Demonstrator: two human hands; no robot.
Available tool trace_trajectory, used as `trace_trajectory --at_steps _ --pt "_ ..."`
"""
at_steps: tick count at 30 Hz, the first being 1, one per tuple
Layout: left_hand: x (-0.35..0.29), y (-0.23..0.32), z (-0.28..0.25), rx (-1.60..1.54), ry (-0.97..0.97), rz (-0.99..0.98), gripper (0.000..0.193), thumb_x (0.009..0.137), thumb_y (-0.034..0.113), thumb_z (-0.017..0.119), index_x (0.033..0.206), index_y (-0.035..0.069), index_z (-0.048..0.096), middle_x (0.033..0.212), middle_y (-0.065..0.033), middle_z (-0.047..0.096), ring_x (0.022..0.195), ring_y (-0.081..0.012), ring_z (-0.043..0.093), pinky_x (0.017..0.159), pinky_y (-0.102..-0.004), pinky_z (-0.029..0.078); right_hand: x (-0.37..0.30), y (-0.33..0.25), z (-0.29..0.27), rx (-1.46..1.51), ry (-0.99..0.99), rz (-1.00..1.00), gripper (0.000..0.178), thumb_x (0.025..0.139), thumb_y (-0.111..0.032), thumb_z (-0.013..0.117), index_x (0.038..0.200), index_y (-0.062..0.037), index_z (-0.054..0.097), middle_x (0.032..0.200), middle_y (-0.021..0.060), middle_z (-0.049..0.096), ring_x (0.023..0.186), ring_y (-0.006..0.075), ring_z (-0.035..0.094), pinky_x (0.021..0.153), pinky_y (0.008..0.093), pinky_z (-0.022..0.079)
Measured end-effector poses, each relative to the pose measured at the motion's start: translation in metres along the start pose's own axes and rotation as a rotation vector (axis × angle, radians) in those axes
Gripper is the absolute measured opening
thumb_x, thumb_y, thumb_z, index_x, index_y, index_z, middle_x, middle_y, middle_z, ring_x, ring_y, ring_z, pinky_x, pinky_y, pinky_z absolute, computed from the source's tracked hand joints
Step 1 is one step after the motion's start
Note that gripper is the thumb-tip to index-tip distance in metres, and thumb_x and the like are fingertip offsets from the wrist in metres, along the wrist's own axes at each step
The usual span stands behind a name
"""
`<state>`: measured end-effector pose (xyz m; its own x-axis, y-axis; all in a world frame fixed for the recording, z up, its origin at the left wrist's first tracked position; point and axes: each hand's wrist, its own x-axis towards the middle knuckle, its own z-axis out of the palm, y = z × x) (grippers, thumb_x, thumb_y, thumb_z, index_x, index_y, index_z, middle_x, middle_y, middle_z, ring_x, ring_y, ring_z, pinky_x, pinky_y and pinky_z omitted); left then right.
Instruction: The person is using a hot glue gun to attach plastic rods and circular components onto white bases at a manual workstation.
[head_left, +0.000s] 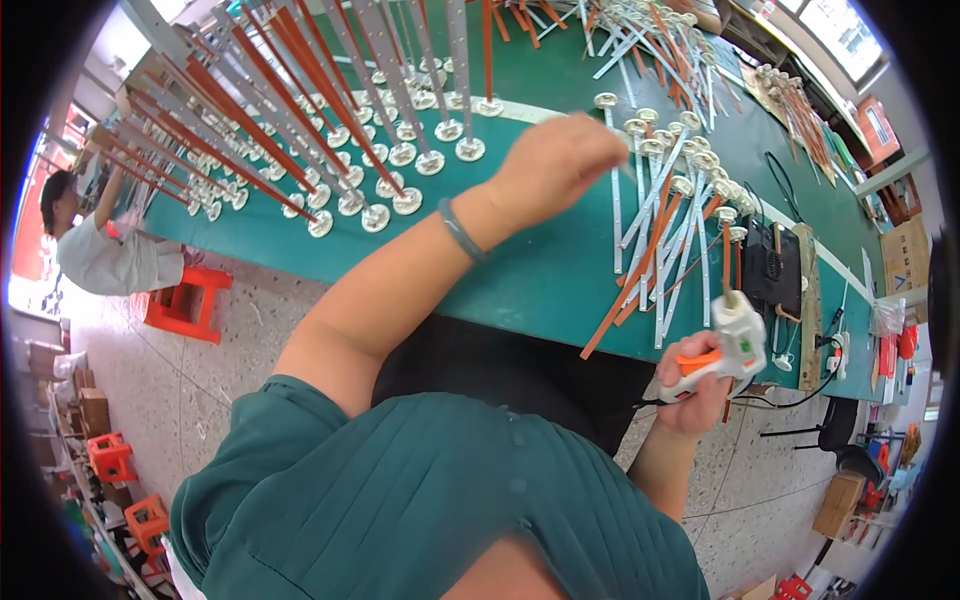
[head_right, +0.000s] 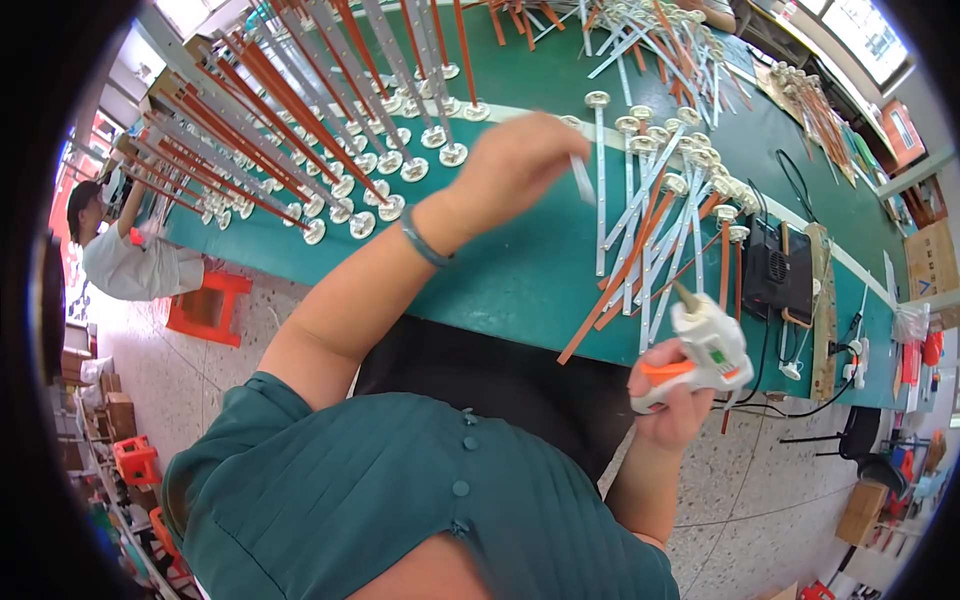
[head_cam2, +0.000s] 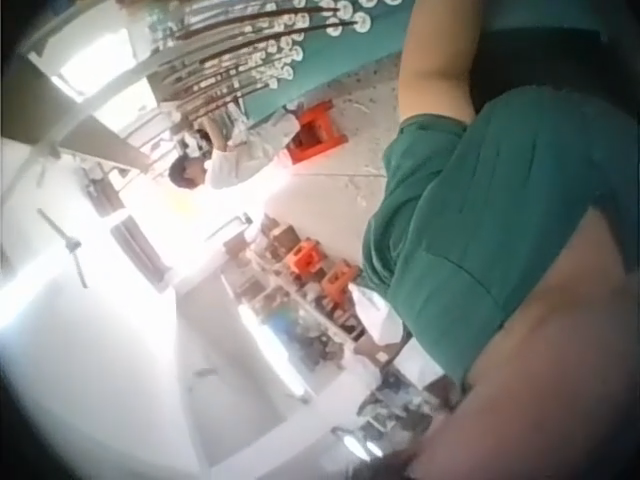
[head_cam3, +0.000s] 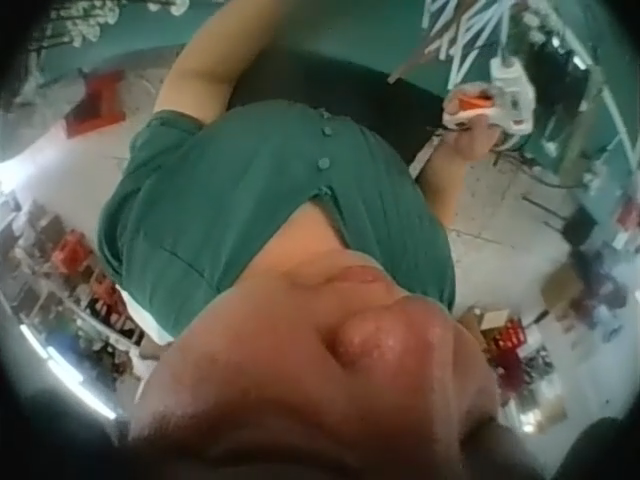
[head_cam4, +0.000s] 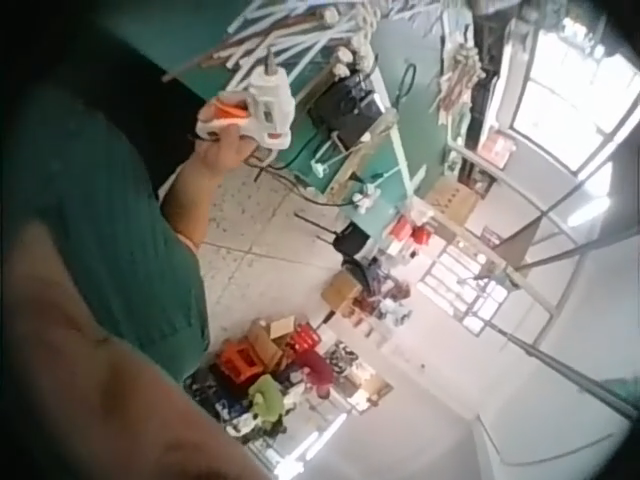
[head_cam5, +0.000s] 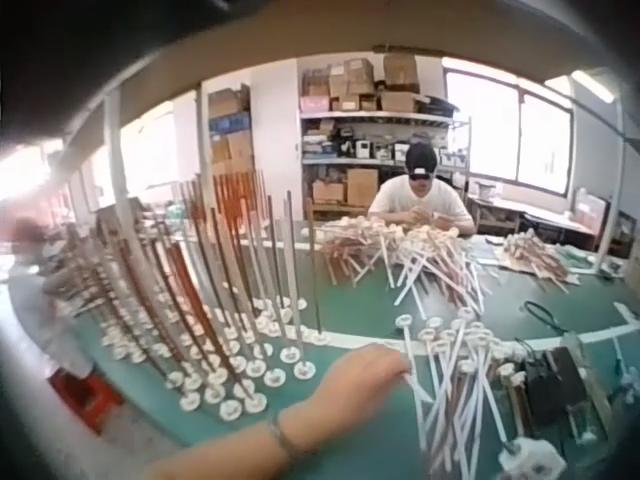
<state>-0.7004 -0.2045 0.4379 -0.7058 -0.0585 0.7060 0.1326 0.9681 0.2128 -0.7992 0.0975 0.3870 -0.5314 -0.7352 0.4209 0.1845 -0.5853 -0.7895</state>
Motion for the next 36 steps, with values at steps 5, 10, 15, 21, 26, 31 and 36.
trace_trajectory --at_steps 5,10,15,21,26,31,36 --pt "-0.01 0.027 -0.076 -0.225 0.28 -0.334 0.016 0.088 0.001 0.069 0.103 0.001 0.065 0.088 -0.0071 0.069 0.079 -0.0161 0.068 0.072 -0.0275 0.055 0.011 0.004 0.016 -0.15 0.044 0.109 0.043 0.095 -0.022 0.056 0.127 0.0046 0.048 0.106 0.0159 0.061 0.066 0.0169 0.058 0.058 0.0286 0.047" --pt "-0.056 0.026 -0.079 -0.338 0.046 -0.514 0.026 0.085 0.002 0.071 0.112 0.002 0.067 0.09 -0.008 0.072 0.084 -0.0162 0.07 0.078 -0.0282 0.055 0.022 0.032 0.047 -0.288 0.059 0.488 0.036 0.096 -0.007 0.052 0.129 0.0064 0.05 0.106 0.0186 0.068 0.069 0.0147 0.062 0.061 0.0267 0.05" --pt "-0.092 0.025 -0.058 -0.392 -0.012 -0.572 0.016 0.084 0.003 0.072 0.101 0.002 0.071 0.086 -0.0091 0.072 0.08 -0.0184 0.07 0.074 -0.03 0.055 0.027 0.05 0.059 -0.467 -0.087 0.61 0.031 0.096 -0.011 0.058 0.123 0.0039 0.057 0.103 0.0131 0.07 0.068 0.0107 0.061 0.061 0.0236 0.048" --pt "-0.091 0.009 -0.048 -0.288 -0.036 -0.471 0.011 0.083 0.005 0.073 0.093 0.0 0.071 0.083 -0.0108 0.071 0.074 -0.0211 0.069 0.068 -0.0301 0.054 0.042 0.061 0.072 -0.578 -0.073 0.609 0.028 0.096 -0.018 0.061 0.116 0.0017 0.063 0.094 0.008 0.071 0.064 0.0067 0.058 0.051 0.0211 0.043" --pt "-0.088 0.003 -0.049 -0.364 -0.088 -0.51 0.01 0.083 0.005 0.073 0.092 0.0 0.071 0.079 -0.0101 0.071 0.07 -0.0196 0.069 0.064 -0.0292 0.054 0.047 0.067 0.075 -0.634 -0.065 0.663 0.026 0.096 -0.021 0.061 0.11 0.0002 0.066 0.088 0.0054 0.07 0.061 0.0041 0.056 0.04 0.0197 0.035" --pt "-0.09 0.003 -0.047 -0.354 -0.066 -0.471 0.01 0.083 0.004 0.073 0.092 -0.001 0.071 0.078 -0.0099 0.071 0.071 -0.0189 0.07 0.065 -0.029 0.054 0.047 0.078 0.072 -0.583 -0.058 0.572 0.025 0.096 -0.019 0.061 0.11 0.0018 0.065 0.088 0.0058 0.071 0.062 0.0052 0.056 0.05 0.0206 0.04" --pt "-0.091 0.004 -0.048 -0.344 -0.071 -0.495 0.01 0.083 0.004 0.073 0.091 -0.001 0.071 0.079 -0.0103 0.071 0.072 -0.0187 0.071 0.064 -0.0284 0.055 0.048 0.078 0.074 -0.61 -0.057 0.583 0.025 0.096 -0.018 0.061 0.109 0.0023 0.065 0.088 0.0058 0.071 0.063 0.0055 0.056 0.053 0.0211 0.041"
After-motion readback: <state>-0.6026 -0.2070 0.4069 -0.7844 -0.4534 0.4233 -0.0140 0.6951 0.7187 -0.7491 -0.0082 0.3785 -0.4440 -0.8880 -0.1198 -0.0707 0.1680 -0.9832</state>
